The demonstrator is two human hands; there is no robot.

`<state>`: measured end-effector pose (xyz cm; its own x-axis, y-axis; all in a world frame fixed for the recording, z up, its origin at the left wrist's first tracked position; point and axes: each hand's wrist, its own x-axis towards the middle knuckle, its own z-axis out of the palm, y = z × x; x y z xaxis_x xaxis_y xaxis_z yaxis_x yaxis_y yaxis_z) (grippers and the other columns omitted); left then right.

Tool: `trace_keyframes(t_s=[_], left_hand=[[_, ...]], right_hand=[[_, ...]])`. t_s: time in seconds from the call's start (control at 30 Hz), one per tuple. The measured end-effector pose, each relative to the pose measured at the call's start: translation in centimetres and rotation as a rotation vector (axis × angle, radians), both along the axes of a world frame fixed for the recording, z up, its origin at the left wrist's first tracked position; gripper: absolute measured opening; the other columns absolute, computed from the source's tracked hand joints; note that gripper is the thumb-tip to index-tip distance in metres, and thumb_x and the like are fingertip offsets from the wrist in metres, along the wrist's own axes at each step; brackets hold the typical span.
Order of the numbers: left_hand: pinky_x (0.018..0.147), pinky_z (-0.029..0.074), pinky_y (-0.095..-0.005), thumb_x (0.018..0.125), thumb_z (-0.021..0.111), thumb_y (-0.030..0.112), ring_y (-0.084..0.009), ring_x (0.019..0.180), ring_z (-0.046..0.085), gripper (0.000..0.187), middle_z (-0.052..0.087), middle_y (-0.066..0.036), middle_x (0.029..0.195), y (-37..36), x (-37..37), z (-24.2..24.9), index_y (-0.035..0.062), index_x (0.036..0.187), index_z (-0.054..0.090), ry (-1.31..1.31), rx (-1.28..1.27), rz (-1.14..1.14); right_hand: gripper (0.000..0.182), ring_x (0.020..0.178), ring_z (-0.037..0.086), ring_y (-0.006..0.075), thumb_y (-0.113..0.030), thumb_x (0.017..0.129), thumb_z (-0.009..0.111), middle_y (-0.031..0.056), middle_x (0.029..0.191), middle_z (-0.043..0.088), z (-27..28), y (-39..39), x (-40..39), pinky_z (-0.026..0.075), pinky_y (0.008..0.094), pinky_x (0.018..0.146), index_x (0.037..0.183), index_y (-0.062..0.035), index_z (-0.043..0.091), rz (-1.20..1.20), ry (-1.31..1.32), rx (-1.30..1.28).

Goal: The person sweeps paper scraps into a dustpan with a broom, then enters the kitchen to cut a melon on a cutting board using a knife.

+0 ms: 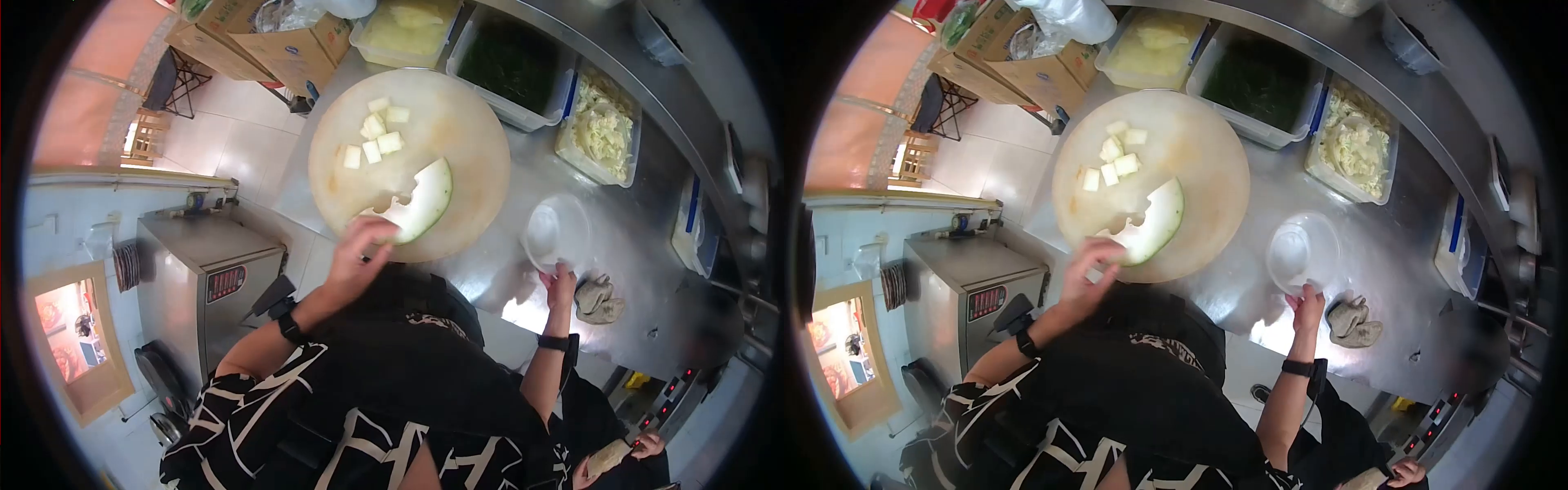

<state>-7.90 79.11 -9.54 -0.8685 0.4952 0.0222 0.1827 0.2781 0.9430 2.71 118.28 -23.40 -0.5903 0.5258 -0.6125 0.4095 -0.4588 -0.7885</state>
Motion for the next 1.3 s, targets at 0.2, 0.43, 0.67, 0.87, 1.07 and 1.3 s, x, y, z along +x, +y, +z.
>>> trace_keyframes(t_s=[0.2,0.43,0.67,0.87,1.07,1.3], left_hand=[[0.092,0.031,-0.0386,0.065,0.067,0.006,-0.0304,0.111,0.038,0.052,0.042,-0.014,0.117,-1.9,-0.7,-0.5,0.005,0.112,0.046,0.322,-0.291,0.199],[0.1,0.02,-0.0455,0.068,0.058,0.011,-0.0321,0.124,0.025,0.065,0.026,-0.014,0.134,3.8,-3.0,0.2,0.0012,0.127,0.032,0.36,-0.641,-0.095],[0.097,0.024,-0.0457,0.067,0.056,0.003,-0.0314,0.12,0.032,0.045,0.038,-0.013,0.126,5.8,-1.0,1.1,0.0036,0.111,0.048,0.46,-0.455,-0.413],[0.078,0.043,-0.0337,0.067,0.053,-0.008,-0.0278,0.09,0.055,0.027,0.057,-0.011,0.095,10.8,1.8,-0.6,0.0052,0.09,0.059,0.238,-0.224,-0.416],[0.073,0.045,-0.0319,0.071,0.05,-0.007,-0.0271,0.078,0.058,0.022,0.059,-0.013,0.081,18.6,6.3,-3.2,0.0044,0.088,0.059,0.043,-0.327,-0.223],[0.061,0.043,-0.028,0.075,0.062,0.011,-0.0168,0.069,0.053,0.026,0.056,-0.009,0.076,27.8,7.4,-2.7,-0.0015,0.097,0.056,0.005,-0.328,-0.172]], right_hand=[[0.038,0.081,0.058,0.0304,-0.026,0.084,0.045,0.0181,0.099,0.05,1.1,3.5,0.3,0.05,0.0325,0.064,0.111,-0.0007,0.035,-0.106,-0.006,0.091],[0.034,0.07,0.061,0.0207,-0.024,0.084,0.046,0.0075,0.09,0.052,2.1,3.1,5.2,0.046,0.0287,0.056,0.113,-0.0085,0.039,-0.195,-0.196,0.396],[0.036,0.074,0.061,0.0241,-0.015,0.08,0.046,0.017,0.097,0.055,3.6,7.1,9.1,0.048,0.0315,0.06,0.109,0.006,0.043,-0.354,-0.389,0.427],[0.024,0.087,0.052,0.0323,-0.008,0.073,0.051,0.02,0.091,0.052,0.5,23.0,9.6,0.04,0.0357,0.077,0.094,0.0034,0.053,-0.379,-0.484,1.127],[0.024,0.086,0.05,0.0351,-0.007,0.064,0.054,0.0184,0.093,0.049,-0.4,43.5,14.0,0.042,0.0419,0.076,0.087,0.001,0.053,-0.397,-0.81,1.343],[0.064,0.108,0.041,0.0339,-0.027,0.059,0.071,0.0194,0.116,0.043,-1.6,60.0,22.2,0.039,0.0391,0.088,0.108,0.0038,0.043,-0.197,-1.088,1.248]])
